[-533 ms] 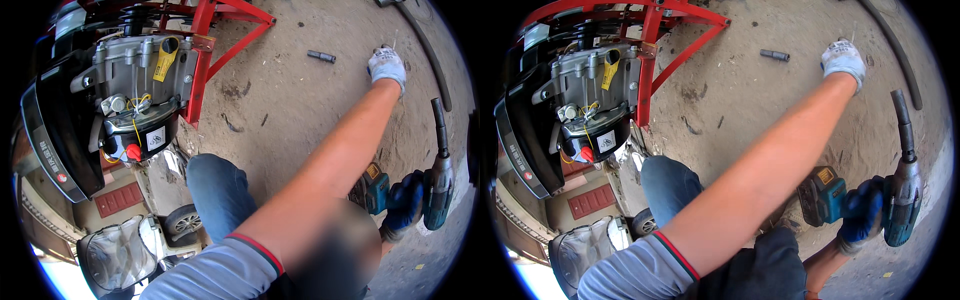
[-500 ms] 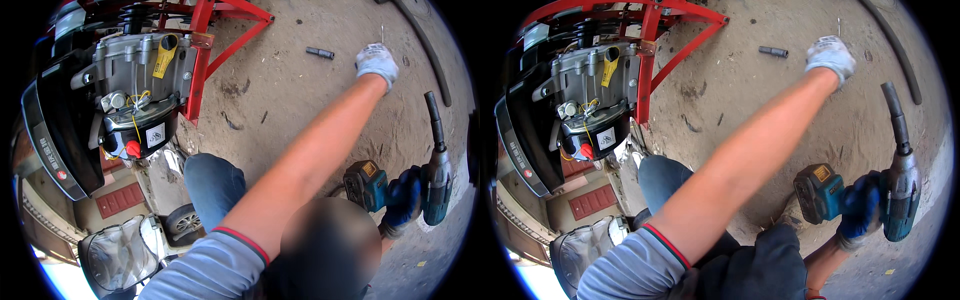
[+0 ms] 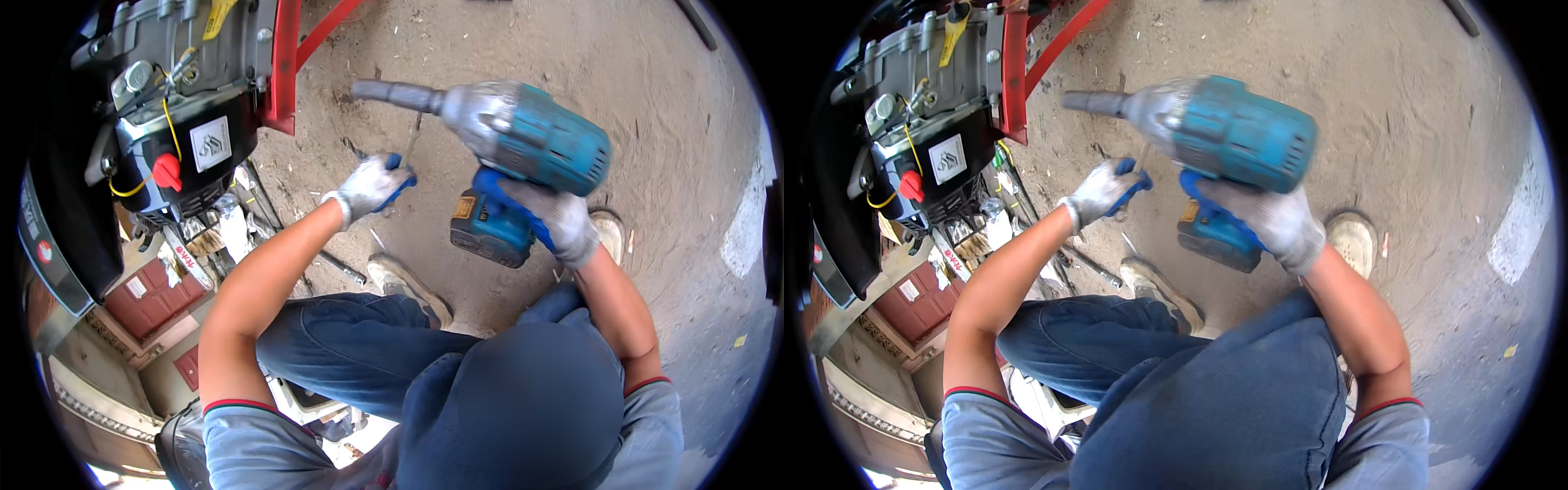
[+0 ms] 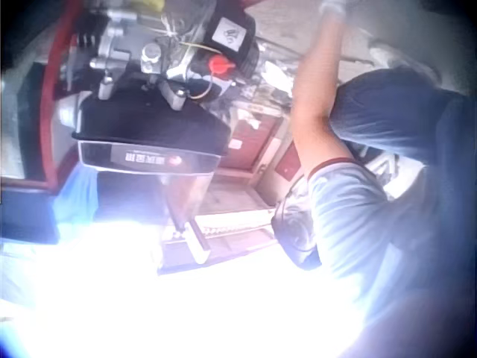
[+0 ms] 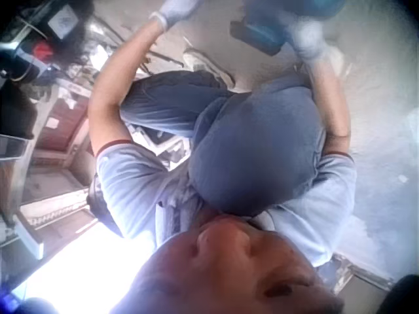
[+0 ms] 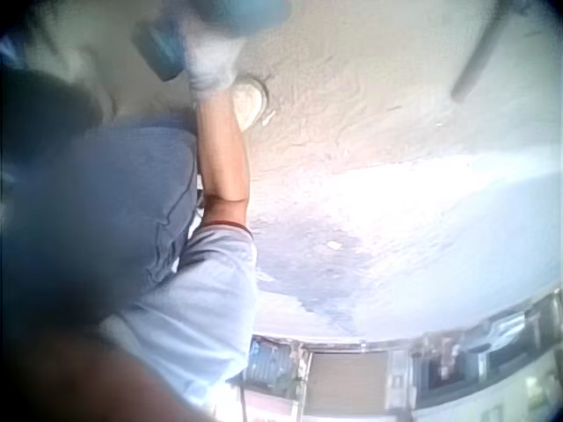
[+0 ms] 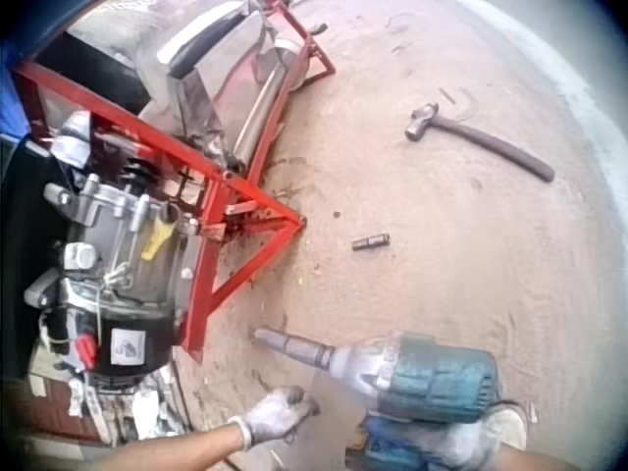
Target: The person kneels beside a red motor frame, inserts a bolt into a hole, and uses a cordless impact driver to tighten it. They then use a wrench to hold the bolt while tightening with the impact driver.
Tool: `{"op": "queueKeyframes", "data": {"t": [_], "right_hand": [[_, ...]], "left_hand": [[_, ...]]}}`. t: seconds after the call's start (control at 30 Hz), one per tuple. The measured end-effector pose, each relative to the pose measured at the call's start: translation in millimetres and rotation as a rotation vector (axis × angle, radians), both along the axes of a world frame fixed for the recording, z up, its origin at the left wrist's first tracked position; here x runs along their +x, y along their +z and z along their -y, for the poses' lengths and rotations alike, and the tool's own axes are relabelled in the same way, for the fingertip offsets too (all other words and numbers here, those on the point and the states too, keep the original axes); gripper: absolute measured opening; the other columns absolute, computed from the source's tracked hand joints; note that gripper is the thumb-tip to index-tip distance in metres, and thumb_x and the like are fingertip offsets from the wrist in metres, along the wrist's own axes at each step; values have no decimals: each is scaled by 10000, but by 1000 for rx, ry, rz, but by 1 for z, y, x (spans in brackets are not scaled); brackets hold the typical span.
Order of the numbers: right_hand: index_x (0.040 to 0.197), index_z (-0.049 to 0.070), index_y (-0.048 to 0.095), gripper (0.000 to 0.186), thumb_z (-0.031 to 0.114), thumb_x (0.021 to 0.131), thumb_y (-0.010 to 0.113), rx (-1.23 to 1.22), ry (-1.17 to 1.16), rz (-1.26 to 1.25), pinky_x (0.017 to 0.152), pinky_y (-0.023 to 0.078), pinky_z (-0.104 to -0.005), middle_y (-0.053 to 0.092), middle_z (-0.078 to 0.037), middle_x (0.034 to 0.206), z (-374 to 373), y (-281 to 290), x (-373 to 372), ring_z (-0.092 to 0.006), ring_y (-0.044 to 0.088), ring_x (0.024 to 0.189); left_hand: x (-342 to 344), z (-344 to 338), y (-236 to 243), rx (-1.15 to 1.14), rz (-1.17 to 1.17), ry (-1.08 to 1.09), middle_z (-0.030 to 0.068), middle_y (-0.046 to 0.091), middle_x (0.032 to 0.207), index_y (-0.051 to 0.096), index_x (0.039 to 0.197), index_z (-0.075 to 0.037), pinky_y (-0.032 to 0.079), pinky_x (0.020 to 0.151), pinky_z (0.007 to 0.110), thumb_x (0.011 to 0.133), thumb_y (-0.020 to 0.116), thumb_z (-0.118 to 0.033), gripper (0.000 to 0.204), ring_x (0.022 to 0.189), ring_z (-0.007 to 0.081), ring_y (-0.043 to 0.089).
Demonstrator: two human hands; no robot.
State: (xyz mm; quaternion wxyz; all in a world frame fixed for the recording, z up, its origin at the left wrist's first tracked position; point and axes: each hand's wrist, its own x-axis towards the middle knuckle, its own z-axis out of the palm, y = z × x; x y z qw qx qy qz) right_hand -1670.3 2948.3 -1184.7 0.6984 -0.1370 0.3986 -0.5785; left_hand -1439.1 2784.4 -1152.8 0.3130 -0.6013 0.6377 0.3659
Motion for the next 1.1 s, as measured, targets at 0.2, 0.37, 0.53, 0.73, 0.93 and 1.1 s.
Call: {"op": "queueKeyframes", "data": {"t": [0.2,0.37,0.53,0.73,0.93,1.1], "right_hand": [[1105,4,630,252,50,858,643,-69,143,-106,626,541,-301,671,-82,897,22,0,58,-137,621,685],[1050,5,634,243,181,885,662,-174,93,-140,596,549,-294,667,-83,856,47,-4,87,-135,626,657],[1009,2,627,257,214,876,687,-96,79,73,572,540,-296,658,-80,827,68,-11,113,-130,602,615],[1051,18,616,271,211,875,686,-121,55,52,586,537,-295,655,-78,834,96,-6,137,-128,597,629],[1085,42,601,267,208,888,667,-108,24,21,595,515,-298,651,-81,841,110,-7,142,-150,598,642],[1127,79,541,269,171,892,633,-94,19,20,605,500,-337,614,-89,864,111,-4,149,-172,572,623]], "left_hand": [[78,16,48,70,22,167,-35,504,671,665,948,-52,375,467,220,882,549,-227,219,534,61,462],[108,43,65,-28,60,55,-39,498,681,664,1013,-50,403,448,224,872,529,-200,246,531,67,476],[110,41,59,-21,-31,2,-10,513,729,605,1155,-62,409,469,246,847,518,-169,338,546,87,474],[139,47,52,-100,-139,-151,12,505,729,564,1234,-96,411,512,262,832,511,-152,409,577,99,478],[177,55,73,-89,-350,136,6,525,780,563,1238,-111,452,522,253,845,495,-116,399,596,89,501],[227,66,74,-249,-395,6,31,614,918,595,1223,-119,458,552,233,874,496,-124,362,634,82,525]]}}
